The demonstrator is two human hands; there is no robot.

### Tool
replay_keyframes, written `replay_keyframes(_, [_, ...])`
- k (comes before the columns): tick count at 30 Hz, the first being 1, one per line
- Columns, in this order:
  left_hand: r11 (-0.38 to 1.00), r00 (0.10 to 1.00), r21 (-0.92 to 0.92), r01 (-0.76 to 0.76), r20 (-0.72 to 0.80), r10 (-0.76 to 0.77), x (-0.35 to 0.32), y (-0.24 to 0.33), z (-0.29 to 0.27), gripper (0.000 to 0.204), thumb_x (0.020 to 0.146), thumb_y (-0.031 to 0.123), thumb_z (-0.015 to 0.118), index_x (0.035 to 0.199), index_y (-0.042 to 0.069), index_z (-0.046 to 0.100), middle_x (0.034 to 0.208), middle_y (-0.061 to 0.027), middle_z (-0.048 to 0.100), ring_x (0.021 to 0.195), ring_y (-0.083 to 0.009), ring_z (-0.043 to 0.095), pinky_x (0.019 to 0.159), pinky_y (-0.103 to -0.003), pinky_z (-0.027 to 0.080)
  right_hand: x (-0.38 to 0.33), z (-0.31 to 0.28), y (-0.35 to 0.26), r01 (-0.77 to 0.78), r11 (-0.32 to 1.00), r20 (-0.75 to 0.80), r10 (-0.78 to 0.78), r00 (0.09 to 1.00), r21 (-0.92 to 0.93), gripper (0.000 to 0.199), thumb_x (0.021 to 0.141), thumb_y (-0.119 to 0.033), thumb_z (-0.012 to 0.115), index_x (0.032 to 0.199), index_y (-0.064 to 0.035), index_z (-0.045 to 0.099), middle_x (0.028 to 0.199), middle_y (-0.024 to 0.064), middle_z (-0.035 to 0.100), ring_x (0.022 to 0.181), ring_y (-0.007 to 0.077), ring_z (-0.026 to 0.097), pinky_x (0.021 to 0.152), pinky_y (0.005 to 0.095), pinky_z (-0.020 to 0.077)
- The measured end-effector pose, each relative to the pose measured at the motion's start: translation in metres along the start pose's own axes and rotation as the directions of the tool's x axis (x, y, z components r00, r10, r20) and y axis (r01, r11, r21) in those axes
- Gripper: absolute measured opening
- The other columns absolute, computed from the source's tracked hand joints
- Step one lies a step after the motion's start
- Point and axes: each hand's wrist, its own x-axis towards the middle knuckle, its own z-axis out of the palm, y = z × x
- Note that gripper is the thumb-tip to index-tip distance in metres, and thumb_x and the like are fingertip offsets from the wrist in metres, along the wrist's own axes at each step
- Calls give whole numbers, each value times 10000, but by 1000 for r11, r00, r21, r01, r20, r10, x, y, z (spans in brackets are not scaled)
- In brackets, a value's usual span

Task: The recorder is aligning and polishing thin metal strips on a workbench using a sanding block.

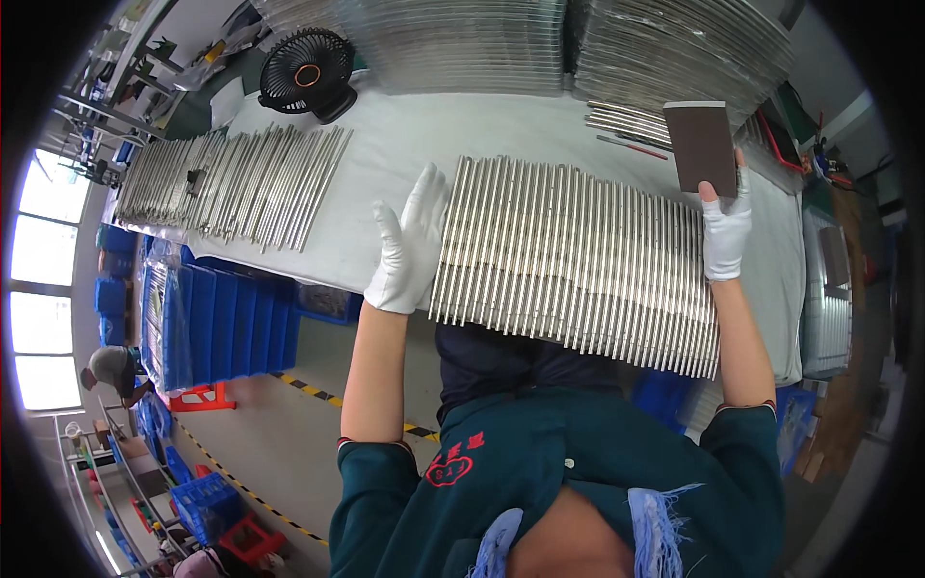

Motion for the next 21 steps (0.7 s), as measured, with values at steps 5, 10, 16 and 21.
replay_keyframes(5, [799, 996, 595, -80, 15, 89, -12, 1, 0, 785, 945, 543, 579, 1509, 37, 374, 1570, -224, 328, 1492, -371, 229, 1210, -449, 206, 17, -19, 2, 73, 981, -158, -103, 982, -180, 673, 931, -146, 714, 1511, -60, 384, 1419, 91, 520, 1256, 174, 510, 1070, 321, 406])
replay_keyframes(10, [-52, 926, 931, -362, 366, 97, -52, 1, 9, 963, 713, 705, 689, 1434, 97, 493, 1506, -230, 396, 1412, -479, 306, 1171, -571, 222, 38, -66, 23, 40, 995, -414, -76, 907, -95, 609, 953, -184, 689, 1467, -3, 418, 1396, 92, 526, 1234, 177, 520, 1061, 320, 415])
replay_keyframes(16, [-185, 907, 906, -380, 405, 117, -62, -12, 0, 1038, 563, 762, 687, 1393, 155, 552, 1447, -159, 488, 1301, -478, 436, 1122, -621, 276, 43, -63, 23, -112, 991, -471, 134, 872, 73, 575, 957, -226, 676, 1436, -2, 448, 1358, 90, 541, 1200, 173, 539, 1007, 305, 466])
replay_keyframes(21, [-214, 892, 892, -397, 430, 136, -56, -12, -3, 1053, 585, 836, 549, 1377, 143, 569, 1405, -162, 530, 1308, -470, 443, 1124, -606, 272, 40, -63, 28, -115, 991, -449, 134, 883, 69, 597, 972, -274, 651, 1443, 26, 437, 1387, 119, 534, 1235, 196, 528, 1053, 304, 409])
